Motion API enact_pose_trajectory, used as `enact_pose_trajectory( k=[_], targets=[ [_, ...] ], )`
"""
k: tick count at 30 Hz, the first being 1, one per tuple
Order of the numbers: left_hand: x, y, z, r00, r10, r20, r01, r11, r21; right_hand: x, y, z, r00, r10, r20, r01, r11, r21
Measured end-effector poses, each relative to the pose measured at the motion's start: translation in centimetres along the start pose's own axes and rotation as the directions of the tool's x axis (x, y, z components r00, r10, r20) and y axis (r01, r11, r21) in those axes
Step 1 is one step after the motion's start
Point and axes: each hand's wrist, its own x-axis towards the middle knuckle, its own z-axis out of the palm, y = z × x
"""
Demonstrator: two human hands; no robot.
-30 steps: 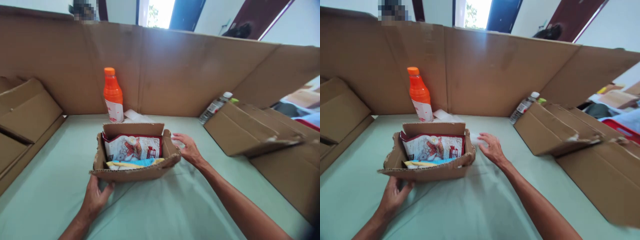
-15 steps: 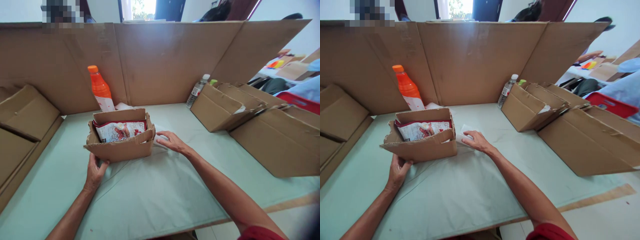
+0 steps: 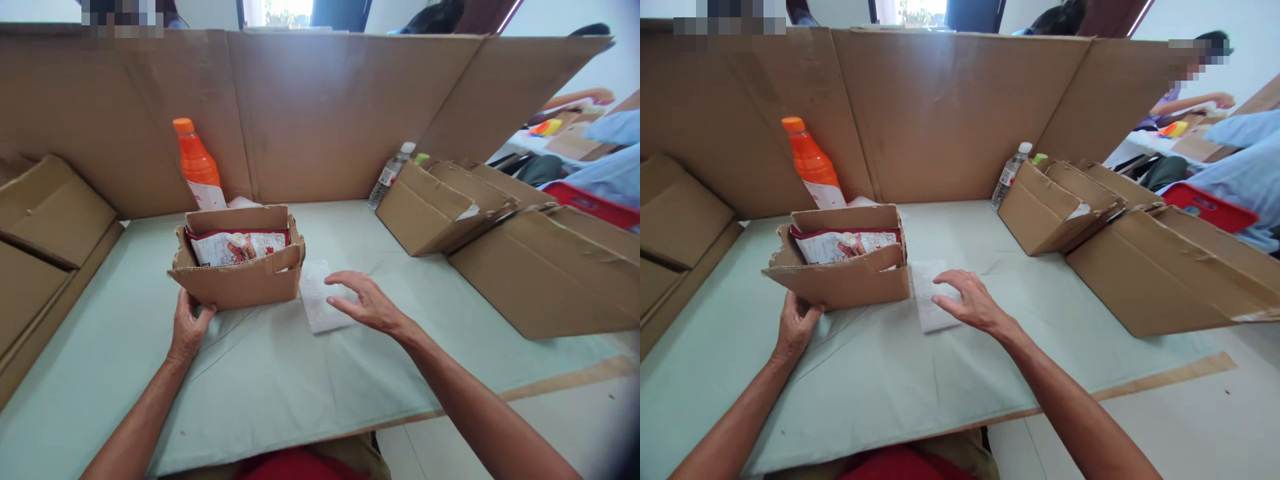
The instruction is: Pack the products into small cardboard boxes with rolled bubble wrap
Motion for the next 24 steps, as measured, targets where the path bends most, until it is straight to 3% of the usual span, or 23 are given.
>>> enact_pose_trajectory(
  k=[5,8,13,15,19,24],
  targets=[
    [0.2,-0.1,0.4,1.000,0.005,-0.024,-0.005,1.000,-0.012,5.1,-1.2,4.2,0.999,-0.021,0.048,0.014,0.990,0.141],
    [1.8,0.1,0.9,0.999,-0.010,-0.044,0.007,0.997,-0.076,8.0,-1.6,6.0,0.998,0.043,0.050,-0.051,0.986,0.162],
    [6.2,-0.2,2.1,0.994,-0.050,-0.094,0.035,0.988,-0.147,12.4,-1.6,7.1,0.997,0.076,0.005,-0.076,0.981,0.177],
    [7.0,-0.6,2.4,0.990,-0.093,-0.103,0.076,0.984,-0.162,13.2,-1.2,7.1,0.996,0.087,0.013,-0.087,0.977,0.196],
    [4.3,-1.5,1.5,0.976,-0.190,-0.104,0.172,0.971,-0.164,10.8,1.1,5.1,0.992,0.122,-0.041,-0.111,0.970,0.214],
    [-3.7,-0.8,-0.5,0.976,-0.194,-0.099,0.186,0.979,-0.079,2.7,3.4,1.1,0.989,0.125,-0.083,-0.113,0.985,0.132]
  ],
)
